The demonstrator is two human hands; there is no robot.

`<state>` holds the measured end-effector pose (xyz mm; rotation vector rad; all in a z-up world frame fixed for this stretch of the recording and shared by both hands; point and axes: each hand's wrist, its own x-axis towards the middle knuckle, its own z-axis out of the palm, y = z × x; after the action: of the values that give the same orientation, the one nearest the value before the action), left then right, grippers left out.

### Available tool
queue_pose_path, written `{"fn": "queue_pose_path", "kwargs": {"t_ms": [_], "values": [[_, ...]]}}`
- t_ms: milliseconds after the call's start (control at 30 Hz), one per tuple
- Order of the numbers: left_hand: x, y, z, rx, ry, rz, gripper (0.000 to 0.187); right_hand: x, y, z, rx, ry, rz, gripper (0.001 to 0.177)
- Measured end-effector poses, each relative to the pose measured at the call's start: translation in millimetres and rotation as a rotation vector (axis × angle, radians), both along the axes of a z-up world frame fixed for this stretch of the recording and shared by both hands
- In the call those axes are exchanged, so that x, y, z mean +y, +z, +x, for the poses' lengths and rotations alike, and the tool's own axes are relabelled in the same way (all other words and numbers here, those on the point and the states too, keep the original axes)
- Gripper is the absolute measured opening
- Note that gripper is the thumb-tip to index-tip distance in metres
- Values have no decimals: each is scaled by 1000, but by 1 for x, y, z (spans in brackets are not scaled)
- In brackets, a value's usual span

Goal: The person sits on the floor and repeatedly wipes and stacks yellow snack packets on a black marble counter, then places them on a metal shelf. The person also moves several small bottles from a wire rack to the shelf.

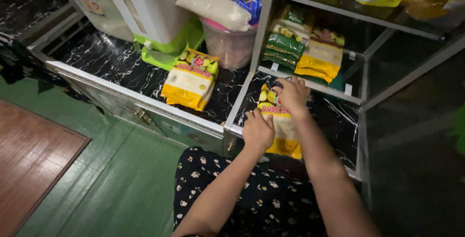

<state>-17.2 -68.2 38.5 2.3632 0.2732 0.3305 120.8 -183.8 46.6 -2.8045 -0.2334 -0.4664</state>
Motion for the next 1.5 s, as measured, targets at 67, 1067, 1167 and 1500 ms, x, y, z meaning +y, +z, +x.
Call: {"fn": "queue_pose_path", "kwargs": {"t_ms": [67,1067,1167,1500], "values": [[1,-1,1,15,-2,-5,48,4,4,-17,-83,45,-25,32],[60,-52,-70,74,-285,-593,39,-1,-2,-221,-185,163,-48,46],[63,-69,-64,99,-293,-581,38,-2,-13,-233,-153,149,-56,57],[70,-81,-63,109,-323,-556,35,-16,-43,-262,35,139,-168,53]]}}
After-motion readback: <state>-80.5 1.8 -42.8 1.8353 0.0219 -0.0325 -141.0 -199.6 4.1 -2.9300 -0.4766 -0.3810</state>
